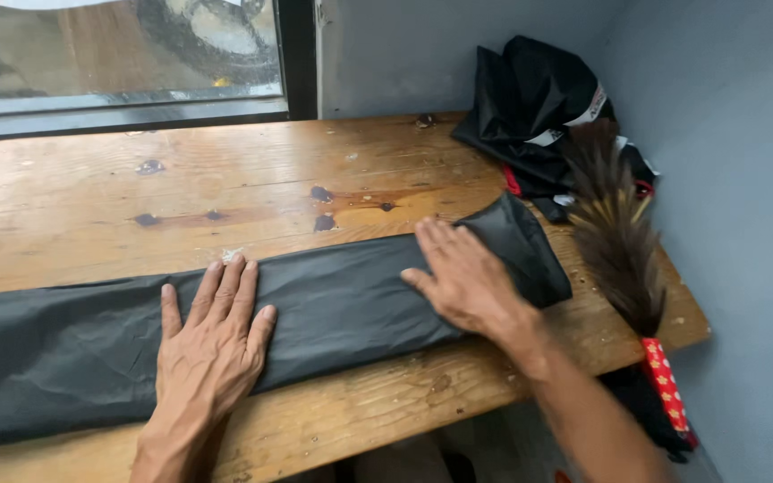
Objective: The person folds a large black tarp on a wooden table, rolling it into a compact bundle. They then place the folded tarp into a black carrying bag, secure the bag with a red strap, and briefly use a feather duster on the table.
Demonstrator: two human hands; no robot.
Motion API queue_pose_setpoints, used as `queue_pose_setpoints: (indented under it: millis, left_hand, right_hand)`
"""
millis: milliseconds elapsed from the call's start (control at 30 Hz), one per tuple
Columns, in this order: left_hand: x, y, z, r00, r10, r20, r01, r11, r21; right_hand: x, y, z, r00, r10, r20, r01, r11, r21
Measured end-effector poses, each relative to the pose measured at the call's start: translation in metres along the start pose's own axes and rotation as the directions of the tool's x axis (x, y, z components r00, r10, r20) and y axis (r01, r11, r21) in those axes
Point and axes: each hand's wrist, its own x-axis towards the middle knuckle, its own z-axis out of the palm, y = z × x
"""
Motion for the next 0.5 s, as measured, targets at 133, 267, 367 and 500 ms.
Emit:
queue_pose_setpoints:
  millis: [133,267,367,500]
  left_hand:
    - [0.002,0.001,-0.006,1.0,0.0,0.031,0.001,1.0,-0.023]
    - [0.008,0.002,-0.014,0.997,0.012,0.074,-0.009,0.999,-0.047]
    - [0.003,0.004,-0.012,0.996,0.009,0.09,-0.004,0.998,-0.062]
    - [0.003,0.002,-0.012,0.999,0.01,0.051,-0.008,0.999,-0.046]
  right_hand:
    - [-0.002,0.03,-0.005,0.997,0.064,0.031,-0.06,0.99,-0.125]
    - [-0.006,0.043,0.0,0.997,0.051,-0.057,-0.04,0.982,0.183]
    - [-0.008,0.05,0.009,0.99,0.075,-0.123,-0.019,0.915,0.402]
    - [-0.018,0.048,-0.019,0.924,0.373,0.086,-0.378,0.854,0.358]
